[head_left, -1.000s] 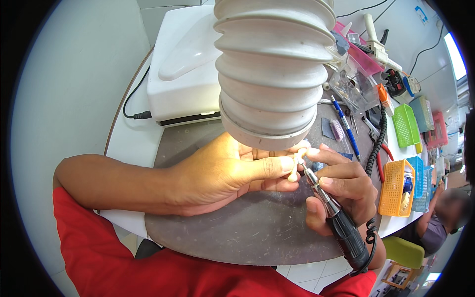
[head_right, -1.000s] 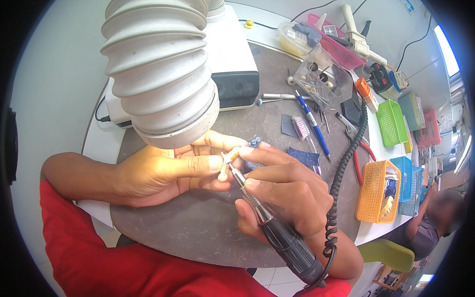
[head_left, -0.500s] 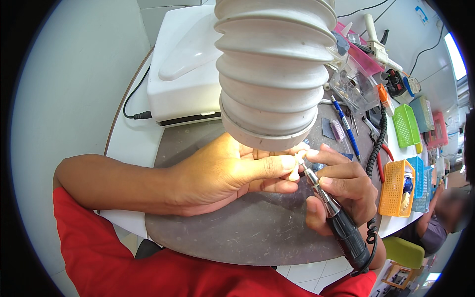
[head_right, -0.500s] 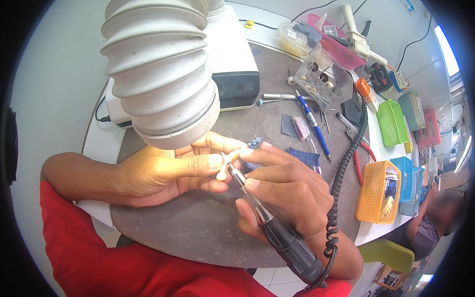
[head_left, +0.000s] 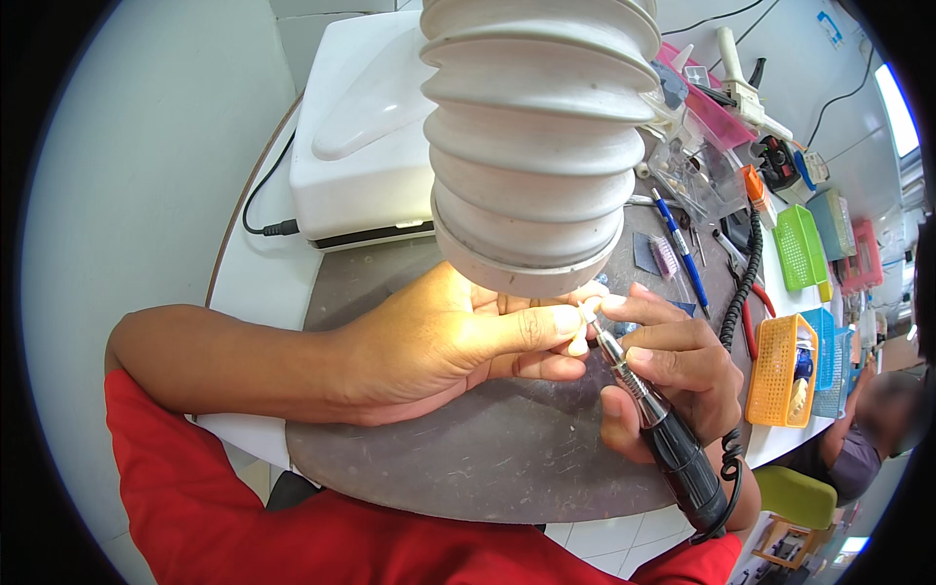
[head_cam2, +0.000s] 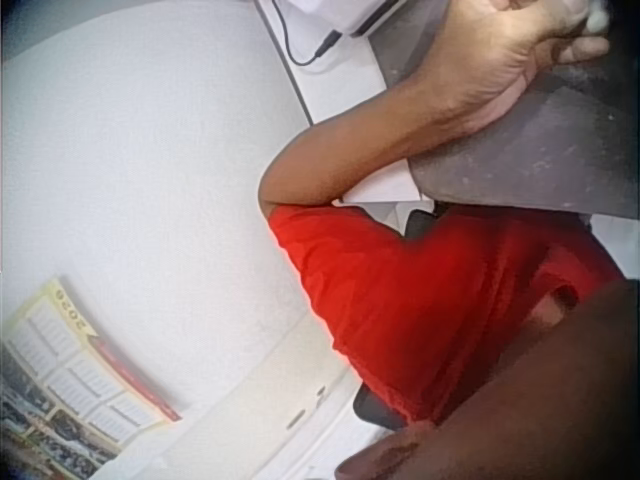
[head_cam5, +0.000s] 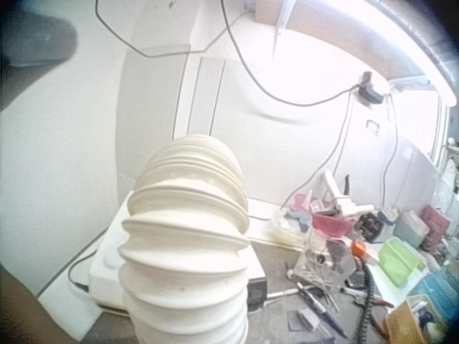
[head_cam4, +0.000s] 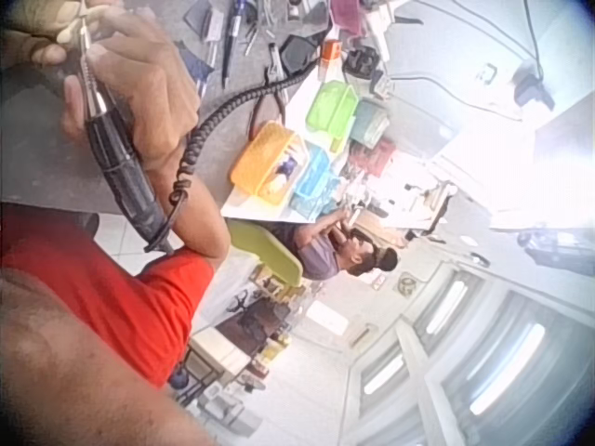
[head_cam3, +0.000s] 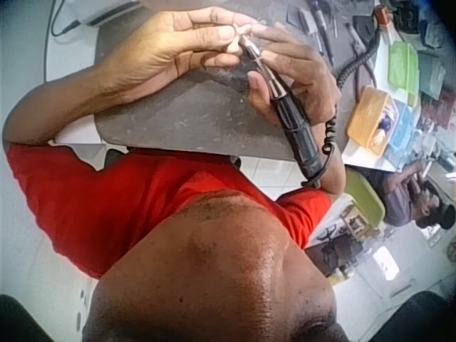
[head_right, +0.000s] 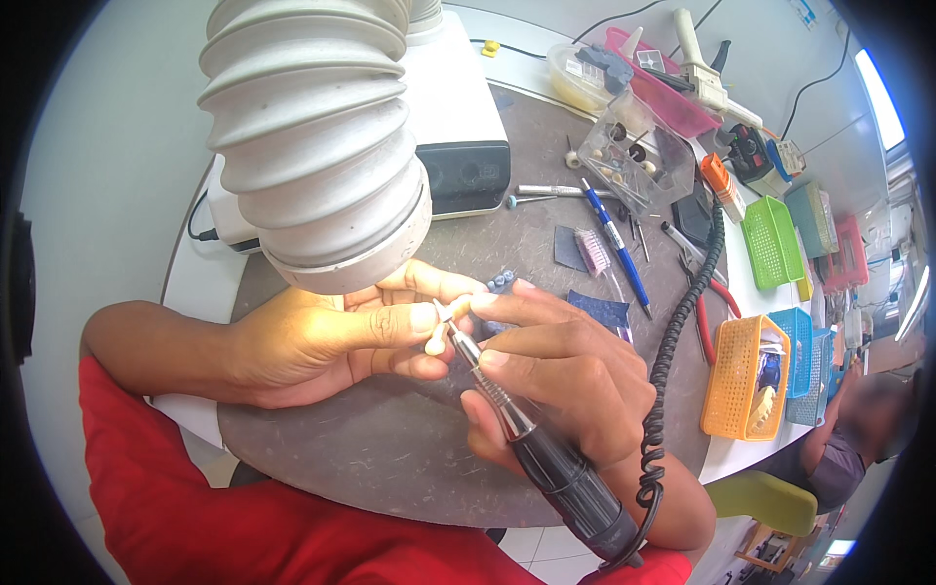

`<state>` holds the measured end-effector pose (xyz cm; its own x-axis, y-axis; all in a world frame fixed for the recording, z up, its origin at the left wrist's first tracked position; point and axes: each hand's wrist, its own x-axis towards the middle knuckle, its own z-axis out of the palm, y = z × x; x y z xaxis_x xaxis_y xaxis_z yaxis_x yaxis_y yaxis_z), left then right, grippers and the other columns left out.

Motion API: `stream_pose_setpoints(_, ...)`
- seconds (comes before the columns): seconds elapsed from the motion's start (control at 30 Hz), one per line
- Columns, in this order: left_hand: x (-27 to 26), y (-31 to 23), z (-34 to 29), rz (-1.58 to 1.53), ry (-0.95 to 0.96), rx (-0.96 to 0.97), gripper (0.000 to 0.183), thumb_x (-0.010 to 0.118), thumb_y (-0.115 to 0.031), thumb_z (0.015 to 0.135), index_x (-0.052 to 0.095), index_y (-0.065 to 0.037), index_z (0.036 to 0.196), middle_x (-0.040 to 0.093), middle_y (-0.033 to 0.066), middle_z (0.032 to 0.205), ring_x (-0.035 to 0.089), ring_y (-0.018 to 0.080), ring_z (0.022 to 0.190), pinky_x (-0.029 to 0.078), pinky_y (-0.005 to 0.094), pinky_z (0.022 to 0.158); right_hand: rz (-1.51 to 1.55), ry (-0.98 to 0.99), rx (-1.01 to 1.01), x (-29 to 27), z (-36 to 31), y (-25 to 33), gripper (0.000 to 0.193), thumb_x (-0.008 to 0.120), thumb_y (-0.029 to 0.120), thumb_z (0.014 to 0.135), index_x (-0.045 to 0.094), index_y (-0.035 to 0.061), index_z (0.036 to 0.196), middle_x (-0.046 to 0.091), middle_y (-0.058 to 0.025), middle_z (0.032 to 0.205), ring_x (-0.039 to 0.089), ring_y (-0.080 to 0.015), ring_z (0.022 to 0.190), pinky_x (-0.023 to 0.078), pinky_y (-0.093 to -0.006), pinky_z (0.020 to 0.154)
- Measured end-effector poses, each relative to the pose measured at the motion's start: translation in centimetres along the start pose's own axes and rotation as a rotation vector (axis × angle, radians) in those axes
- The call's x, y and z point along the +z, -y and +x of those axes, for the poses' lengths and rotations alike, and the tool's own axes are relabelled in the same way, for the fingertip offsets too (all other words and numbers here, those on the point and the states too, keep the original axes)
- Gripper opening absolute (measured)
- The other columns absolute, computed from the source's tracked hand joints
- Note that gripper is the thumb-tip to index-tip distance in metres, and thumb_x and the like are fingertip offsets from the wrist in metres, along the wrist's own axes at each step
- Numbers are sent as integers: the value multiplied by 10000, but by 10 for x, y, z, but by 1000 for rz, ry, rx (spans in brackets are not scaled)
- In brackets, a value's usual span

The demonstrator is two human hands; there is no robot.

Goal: The person holds a small dental prosthesis and smooths its surface using a blue abrasive pad. They then use a rotary handpiece to grind and shape specific areas of the prosthesis under a magnifying lamp. The person rotates the object frequently to access different surfaces during the finishing process.

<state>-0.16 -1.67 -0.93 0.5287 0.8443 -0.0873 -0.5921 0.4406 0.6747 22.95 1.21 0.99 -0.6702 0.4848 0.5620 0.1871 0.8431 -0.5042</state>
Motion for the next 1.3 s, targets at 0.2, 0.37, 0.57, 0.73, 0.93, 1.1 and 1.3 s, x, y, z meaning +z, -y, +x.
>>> stream_pose_setpoints(0.2,1,-1,1,-3,7,0,382,602,-125,994,523,-1,1347,599,85,1210,615,127,1028,563,273,913,21,-29,10,1,-1,1,356,748,160,837,531,60,1100,648,-148,929,692,-382,1018,454,-562,1033)
stream_pose_setpoints(0.37,0,0,0,-2,7,-1,386,600,-121,995,517,-1,1352,599,82,1218,617,129,1043,560,273,919,4,-8,6,0,0,0,362,753,155,831,536,58,1103,648,-150,932,691,-383,1020,454,-563,1034)
stream_pose_setpoints(0.57,2,-4,0,10,5,-38,386,590,-120,1000,511,-1,1358,591,89,1258,610,140,1104,554,271,933,10,-33,-15,1,-1,0,360,742,153,834,533,47,1107,654,-162,941,692,-378,1018,465,-558,1024)
stream_pose_setpoints(0.73,1,0,0,-4,8,-15,384,576,-132,1009,507,-4,1364,593,79,1251,602,133,1115,549,279,956,7,-21,-36,0,0,-2,351,731,147,836,532,35,1102,659,-173,931,695,-370,1013,474,-548,1016)
stream_pose_setpoints(0.93,1,-2,0,15,23,-30,391,570,-140,1013,499,0,1370,596,75,1227,602,127,1109,545,282,967,-10,-20,-47,0,1,-3,354,734,139,828,536,34,1101,668,-172,907,700,-368,998,480,-545,1007)
stream_pose_setpoints(1.1,2,-4,0,10,21,-33,393,565,-140,1016,491,8,1372,599,67,1183,601,119,1087,544,275,963,-5,-33,-52,1,1,-3,355,738,133,819,540,34,1096,670,-173,910,700,-371,995,482,-542,1006)
stream_pose_setpoints(1.3,0,-2,0,-13,27,-36,391,555,-131,1018,481,10,1376,599,61,1150,602,122,1089,545,275,969,-14,2,-31,-2,2,-1,363,744,131,815,541,33,1099,666,-168,902,700,-371,996,480,-544,1009)
